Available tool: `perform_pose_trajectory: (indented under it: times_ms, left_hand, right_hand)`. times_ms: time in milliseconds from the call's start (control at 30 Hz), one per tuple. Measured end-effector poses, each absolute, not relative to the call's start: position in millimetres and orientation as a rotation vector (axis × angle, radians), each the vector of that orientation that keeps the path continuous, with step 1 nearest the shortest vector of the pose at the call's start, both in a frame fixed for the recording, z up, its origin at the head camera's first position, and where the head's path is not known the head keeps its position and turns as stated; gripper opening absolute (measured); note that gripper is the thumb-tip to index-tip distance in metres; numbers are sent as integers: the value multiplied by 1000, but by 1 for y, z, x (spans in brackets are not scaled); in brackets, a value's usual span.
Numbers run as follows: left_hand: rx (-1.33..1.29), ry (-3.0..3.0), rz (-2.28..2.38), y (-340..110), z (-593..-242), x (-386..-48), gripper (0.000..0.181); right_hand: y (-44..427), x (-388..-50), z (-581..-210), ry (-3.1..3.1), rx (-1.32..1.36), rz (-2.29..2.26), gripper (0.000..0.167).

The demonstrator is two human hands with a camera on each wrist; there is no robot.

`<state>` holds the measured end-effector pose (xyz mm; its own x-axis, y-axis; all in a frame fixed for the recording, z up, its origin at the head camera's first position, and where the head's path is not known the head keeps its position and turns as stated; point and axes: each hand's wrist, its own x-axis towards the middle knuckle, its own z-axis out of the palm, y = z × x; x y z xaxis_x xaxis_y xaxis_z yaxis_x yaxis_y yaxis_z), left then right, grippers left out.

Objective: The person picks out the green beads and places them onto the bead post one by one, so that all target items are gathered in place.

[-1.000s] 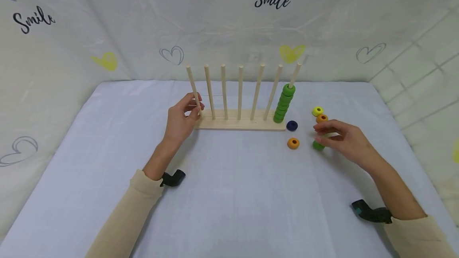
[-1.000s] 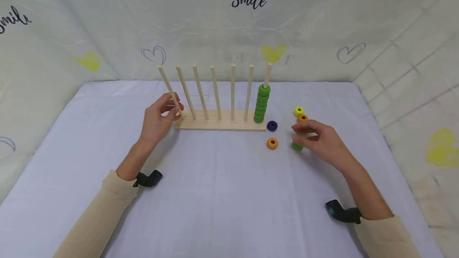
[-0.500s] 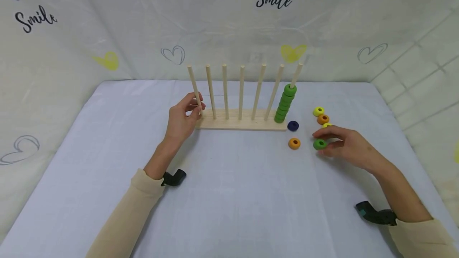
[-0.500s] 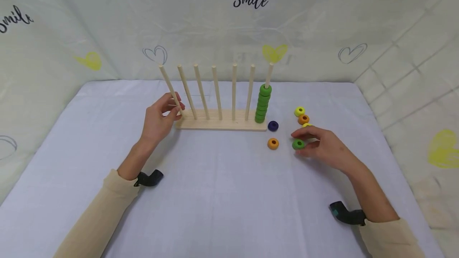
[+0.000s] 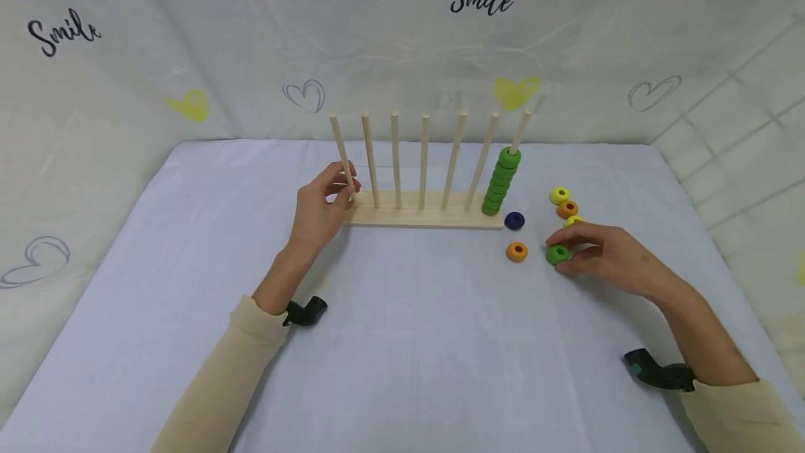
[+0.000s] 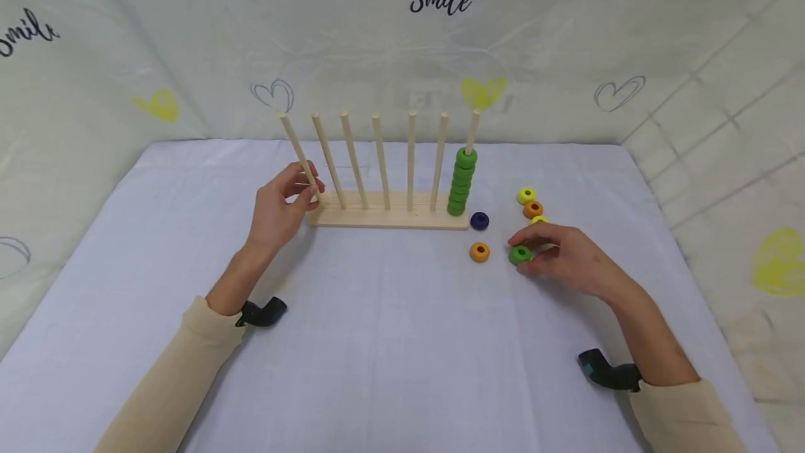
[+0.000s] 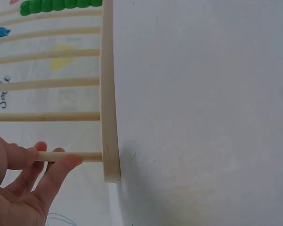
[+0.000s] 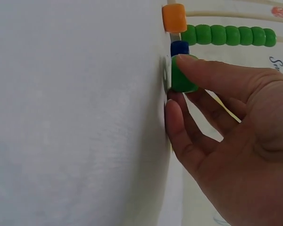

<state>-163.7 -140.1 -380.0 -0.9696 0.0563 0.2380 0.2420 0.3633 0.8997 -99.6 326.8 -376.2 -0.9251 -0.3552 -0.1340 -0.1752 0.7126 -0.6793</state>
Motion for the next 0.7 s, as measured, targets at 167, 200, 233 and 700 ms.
perform_pose_trajectory:
  times_ms: [167,200,233,700]
  left_hand:
    - [-283,-2460,-1652,-139,-379,-163,21]
    - [-286,-2460,-1650,-139,-378,-164,21]
    - [-288,-2459,-1650,-139,-379,-164,21]
    - [-275,-2463,-1644,-140,-380,-163,20]
  right_hand:
    - [328,-102,-369,2706,-373,-946,37]
    - [329,-102,-367,2712,-356,-941,38]
    - [329,-103,-366,2721,-346,-944,38]
    - [325,-105,-355,2855,-274,-1149,40]
